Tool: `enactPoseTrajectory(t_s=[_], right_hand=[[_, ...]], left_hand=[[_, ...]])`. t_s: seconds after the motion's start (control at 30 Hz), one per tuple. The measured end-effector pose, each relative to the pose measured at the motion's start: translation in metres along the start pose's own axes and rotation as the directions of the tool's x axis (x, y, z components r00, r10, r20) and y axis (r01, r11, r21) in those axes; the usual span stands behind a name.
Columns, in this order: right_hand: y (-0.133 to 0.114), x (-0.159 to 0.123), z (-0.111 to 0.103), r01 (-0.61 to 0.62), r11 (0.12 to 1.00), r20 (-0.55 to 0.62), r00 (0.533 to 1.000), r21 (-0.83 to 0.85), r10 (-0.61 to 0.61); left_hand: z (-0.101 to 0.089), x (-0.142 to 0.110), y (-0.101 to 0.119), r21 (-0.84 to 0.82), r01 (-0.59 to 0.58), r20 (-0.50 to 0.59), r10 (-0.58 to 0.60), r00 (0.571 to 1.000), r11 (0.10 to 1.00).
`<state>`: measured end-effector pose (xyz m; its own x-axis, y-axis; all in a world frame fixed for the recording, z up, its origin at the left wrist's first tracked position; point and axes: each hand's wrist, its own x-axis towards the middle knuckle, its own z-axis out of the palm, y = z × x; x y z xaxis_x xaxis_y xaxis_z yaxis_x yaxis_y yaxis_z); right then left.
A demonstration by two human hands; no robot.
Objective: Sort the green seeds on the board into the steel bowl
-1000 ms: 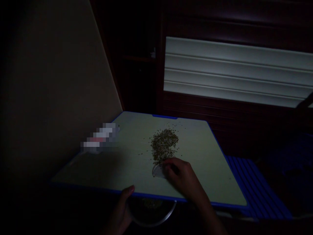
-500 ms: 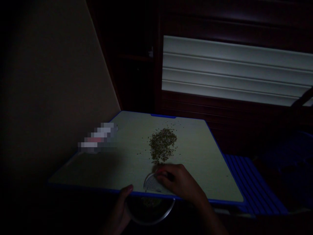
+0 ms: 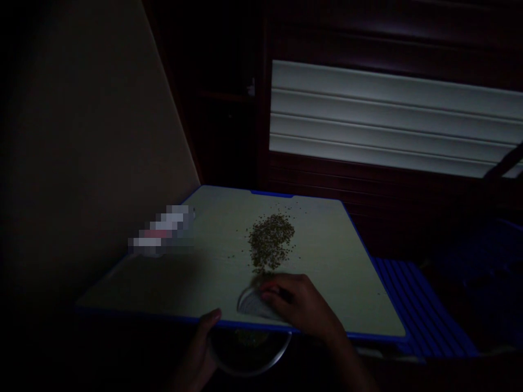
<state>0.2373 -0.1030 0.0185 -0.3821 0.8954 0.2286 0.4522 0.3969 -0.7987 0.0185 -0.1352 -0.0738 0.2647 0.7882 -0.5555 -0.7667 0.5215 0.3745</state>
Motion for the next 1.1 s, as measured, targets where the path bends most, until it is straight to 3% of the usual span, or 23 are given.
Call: enactPoseTrajectory(t_s=[0.07,0.13,0.27,0.33,0.5,0.6,0.93,1.1], right_hand=[[0.004,0.001,-0.002,-0.045,0.999,-0.183,0.982,-0.007,0.043],[0.009,0.001,-0.004,-0.115,0.993,-0.371,0.922,0.021,0.114],[0.018,0.003,-0.007,-0.221,0.971,-0.523,0.820,0.088,0.233],[0.020,0.004,-0.007,-0.256,0.964,-0.530,0.809,0.074,0.255],[0.022,0.004,-0.006,-0.286,0.958,-0.487,0.836,0.004,0.252],[0.024,0.003,-0.005,-0.295,0.956,-0.468,0.846,-0.012,0.255],[0.022,0.004,-0.003,-0.253,0.967,-0.378,0.893,0.029,0.245],[0.019,0.004,-0.002,-0.242,0.970,-0.345,0.907,0.038,0.240]], left_hand=[[-0.002,0.001,-0.001,0.014,-0.059,-0.012,0.059,0.998,0.998],[-0.004,0.002,-0.002,0.034,-0.100,-0.037,0.102,0.994,0.994],[-0.005,0.002,-0.003,0.052,-0.104,-0.042,0.106,0.993,0.993],[-0.006,0.002,-0.003,0.053,-0.106,-0.018,0.107,0.994,0.993],[-0.009,0.003,-0.004,0.043,-0.088,-0.022,0.089,0.996,0.995],[-0.010,0.005,-0.005,0.042,-0.143,-0.044,0.145,0.988,0.989],[0.002,-0.002,-0.002,0.023,-0.143,-0.138,0.145,0.980,0.989],[-0.005,0.002,-0.003,0.030,-0.168,-0.146,0.171,0.974,0.985]])
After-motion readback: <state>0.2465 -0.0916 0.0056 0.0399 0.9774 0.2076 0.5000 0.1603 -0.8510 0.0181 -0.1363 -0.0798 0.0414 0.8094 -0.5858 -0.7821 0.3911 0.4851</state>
